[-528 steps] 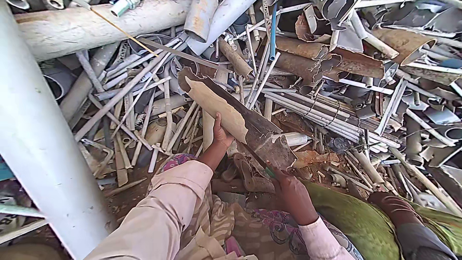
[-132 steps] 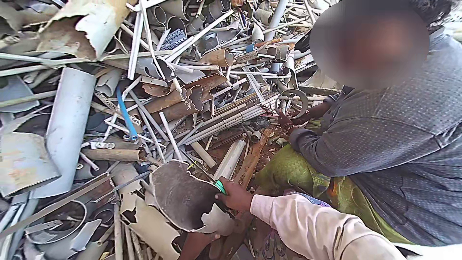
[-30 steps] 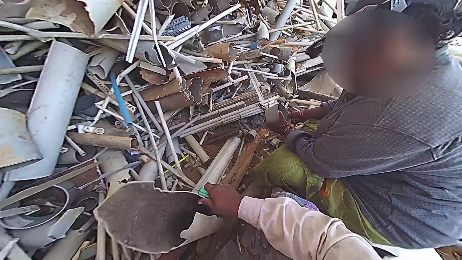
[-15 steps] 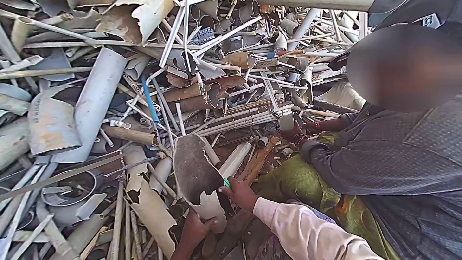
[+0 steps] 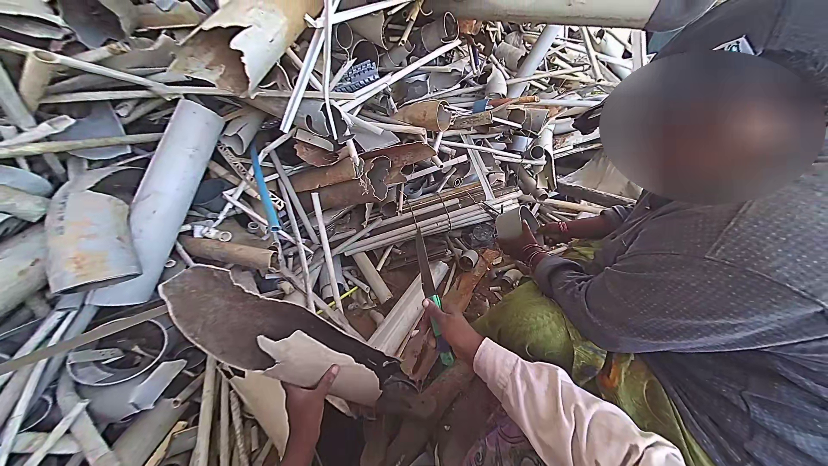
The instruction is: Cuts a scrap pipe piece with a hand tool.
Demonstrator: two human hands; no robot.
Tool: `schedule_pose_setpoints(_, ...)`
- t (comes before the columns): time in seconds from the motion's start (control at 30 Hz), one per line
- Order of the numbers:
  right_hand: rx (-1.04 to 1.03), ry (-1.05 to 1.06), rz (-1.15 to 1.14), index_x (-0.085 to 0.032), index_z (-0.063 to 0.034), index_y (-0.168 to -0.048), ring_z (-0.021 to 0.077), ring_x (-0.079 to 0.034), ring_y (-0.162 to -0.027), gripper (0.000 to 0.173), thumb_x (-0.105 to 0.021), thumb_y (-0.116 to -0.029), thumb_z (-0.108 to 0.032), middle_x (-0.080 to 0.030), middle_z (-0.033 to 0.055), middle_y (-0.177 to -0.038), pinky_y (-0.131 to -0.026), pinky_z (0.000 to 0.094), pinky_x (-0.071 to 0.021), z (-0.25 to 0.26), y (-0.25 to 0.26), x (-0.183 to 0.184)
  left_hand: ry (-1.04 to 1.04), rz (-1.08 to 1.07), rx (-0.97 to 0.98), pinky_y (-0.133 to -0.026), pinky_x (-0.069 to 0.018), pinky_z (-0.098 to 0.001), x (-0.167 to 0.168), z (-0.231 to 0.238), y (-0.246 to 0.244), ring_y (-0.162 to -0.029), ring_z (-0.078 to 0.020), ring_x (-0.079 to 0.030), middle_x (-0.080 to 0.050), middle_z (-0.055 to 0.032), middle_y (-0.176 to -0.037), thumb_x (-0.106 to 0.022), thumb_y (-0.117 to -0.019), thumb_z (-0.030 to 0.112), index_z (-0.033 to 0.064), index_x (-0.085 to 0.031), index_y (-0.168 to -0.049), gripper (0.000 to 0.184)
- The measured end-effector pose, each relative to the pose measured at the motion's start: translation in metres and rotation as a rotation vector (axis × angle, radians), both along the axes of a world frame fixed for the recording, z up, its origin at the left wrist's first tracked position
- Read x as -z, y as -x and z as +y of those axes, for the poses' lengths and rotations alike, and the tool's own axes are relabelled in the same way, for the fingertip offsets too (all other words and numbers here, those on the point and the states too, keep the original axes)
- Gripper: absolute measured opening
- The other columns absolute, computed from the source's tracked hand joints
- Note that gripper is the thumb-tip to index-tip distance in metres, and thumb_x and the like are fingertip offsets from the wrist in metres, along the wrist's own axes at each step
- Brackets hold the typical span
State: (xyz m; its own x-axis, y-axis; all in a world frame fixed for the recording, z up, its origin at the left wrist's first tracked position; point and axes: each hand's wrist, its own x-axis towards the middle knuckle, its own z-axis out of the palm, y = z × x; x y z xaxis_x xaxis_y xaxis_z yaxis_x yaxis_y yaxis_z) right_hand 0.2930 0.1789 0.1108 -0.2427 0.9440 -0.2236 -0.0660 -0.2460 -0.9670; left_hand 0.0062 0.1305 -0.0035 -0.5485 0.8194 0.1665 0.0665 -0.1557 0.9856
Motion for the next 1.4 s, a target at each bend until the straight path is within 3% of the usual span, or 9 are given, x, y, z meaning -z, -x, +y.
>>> schedule_pose_setpoints(0.1, 0.093, 0.155, 0.040, -0.049, -0.0041, -0.120, 0.0141, -0.058, -0.050, 0.034, -0.040, -0.1132, -0.036, -0.061, 0.0068, -0.072, -0.048, 0.0269, -0.0519, 0.005, -0.011, -0.002, 0.030, -0.174, -0.041, -0.102, -0.0486, -0.0388, -0.001, 0.003, 0.006, -0.124, -0.0230, -0.055, -0.045, -0.0250, -0.145, -0.074, -0.0843, 0.010, -0.0007, -0.017, -0.155, 0.091)
schedule_pose_setpoints(0.2, 0.019, 0.210, -0.038, -0.047, -0.0061, -0.125, 0.0128, -0.057, -0.050, 0.027, -0.051, -0.1106, -0.029, -0.060, 0.0051, -0.071, -0.048, 0.0264, -0.0513, -0.001, -0.007, 0.003, 0.074, -0.248, -0.044, -0.100, -0.0483, -0.0440, -0.004, 0.004, 0.009, -0.123, -0.0259, -0.054, -0.046, -0.0237, -0.146, -0.070, -0.0895, 0.008, 0.0017, -0.023, -0.154, 0.080)
schedule_pose_setpoints(0.33, -0.083, -0.010, -0.196, -0.051, -0.0034, -0.115, 0.0102, -0.053, -0.048, 0.024, -0.065, -0.1035, -0.019, -0.054, 0.0014, -0.068, -0.049, 0.0252, -0.0511, -0.010, 0.005, 0.006, 0.090, -0.225, -0.007, -0.097, -0.0507, -0.0412, -0.006, 0.003, 0.008, -0.119, -0.0242, -0.057, -0.048, -0.0235, -0.142, -0.070, -0.0887, 0.007, 0.0006, -0.024, -0.153, 0.079)
schedule_pose_setpoints(0.47, -0.080, -0.312, -0.369, -0.059, 0.0002, -0.113, 0.0106, -0.050, -0.059, 0.029, -0.069, -0.0983, -0.022, -0.052, 0.0018, -0.075, -0.060, 0.0303, -0.0475, -0.009, 0.008, 0.000, 0.081, -0.171, 0.046, -0.094, -0.0530, -0.0349, -0.007, 0.001, 0.004, -0.113, -0.0184, -0.060, -0.052, -0.0224, -0.137, -0.073, -0.0833, 0.007, -0.0027, -0.026, -0.151, 0.083)
schedule_pose_setpoints(0.63, -0.129, -0.247, -0.321, -0.057, -0.0009, -0.108, 0.0083, -0.050, -0.055, 0.015, -0.063, -0.0998, -0.011, -0.051, 0.0002, -0.072, -0.056, 0.0262, -0.0469, -0.007, 0.011, 0.011, 0.064, -0.091, 0.091, -0.099, -0.0503, -0.0313, -0.006, -0.004, -0.001, -0.117, -0.0168, -0.059, -0.052, -0.0238, -0.136, -0.076, -0.0767, 0.006, -0.0074, -0.026, -0.150, 0.090)
schedule_pose_setpoints(0.73, -0.108, -0.282, -0.363, -0.059, -0.0004, -0.108, 0.0097, -0.049, -0.059, 0.017, -0.065, -0.0999, -0.015, -0.051, 0.0012, -0.074, -0.059, 0.0288, -0.0463, -0.009, 0.013, 0.013, 0.040, -0.077, 0.108, -0.097, -0.0510, -0.0283, -0.009, -0.006, -0.006, -0.113, -0.0136, -0.061, -0.055, -0.0216, -0.132, -0.076, -0.0751, 0.008, -0.0092, -0.029, -0.147, 0.087)
schedule_pose_setpoints(0.9, -0.014, -0.416, -0.313, -0.058, -0.0054, -0.088, 0.0035, -0.041, -0.056, 0.023, -0.068, -0.0984, -0.023, -0.044, -0.0061, -0.066, -0.058, 0.0241, -0.0393, -0.011, 0.012, 0.010, 0.039, -0.075, 0.104, -0.098, -0.0508, -0.0288, -0.009, -0.004, -0.007, -0.114, -0.0137, -0.060, -0.055, -0.0214, -0.133, -0.077, -0.0742, 0.011, -0.0084, -0.028, -0.148, 0.090)
schedule_pose_setpoints(1.17, -0.011, -0.420, -0.384, -0.057, -0.0048, -0.085, 0.0063, -0.041, -0.058, 0.025, -0.066, -0.0992, -0.024, -0.043, -0.0044, -0.066, -0.059, 0.0276, -0.0389, -0.010, 0.009, 0.002, 0.078, -0.053, 0.091, -0.102, -0.0487, -0.0341, -0.012, -0.004, -0.006, -0.121, -0.0207, -0.058, -0.052, -0.0259, -0.138, -0.078, -0.0758, 0.007, -0.0088, -0.028, -0.149, 0.090)
schedule_pose_setpoints(1.4, 0.089, -0.438, -0.317, -0.058, -0.0070, -0.086, 0.0034, -0.041, -0.054, 0.022, -0.066, -0.0980, -0.023, -0.043, -0.0068, -0.064, -0.056, 0.0246, -0.0390, -0.003, 0.004, 0.004, 0.075, -0.046, 0.081, -0.100, -0.0496, -0.0325, -0.013, -0.004, -0.006, -0.117, -0.0187, -0.060, -0.054, -0.0246, -0.135, -0.078, -0.0757, 0.006, -0.0094, -0.031, -0.147, 0.087)
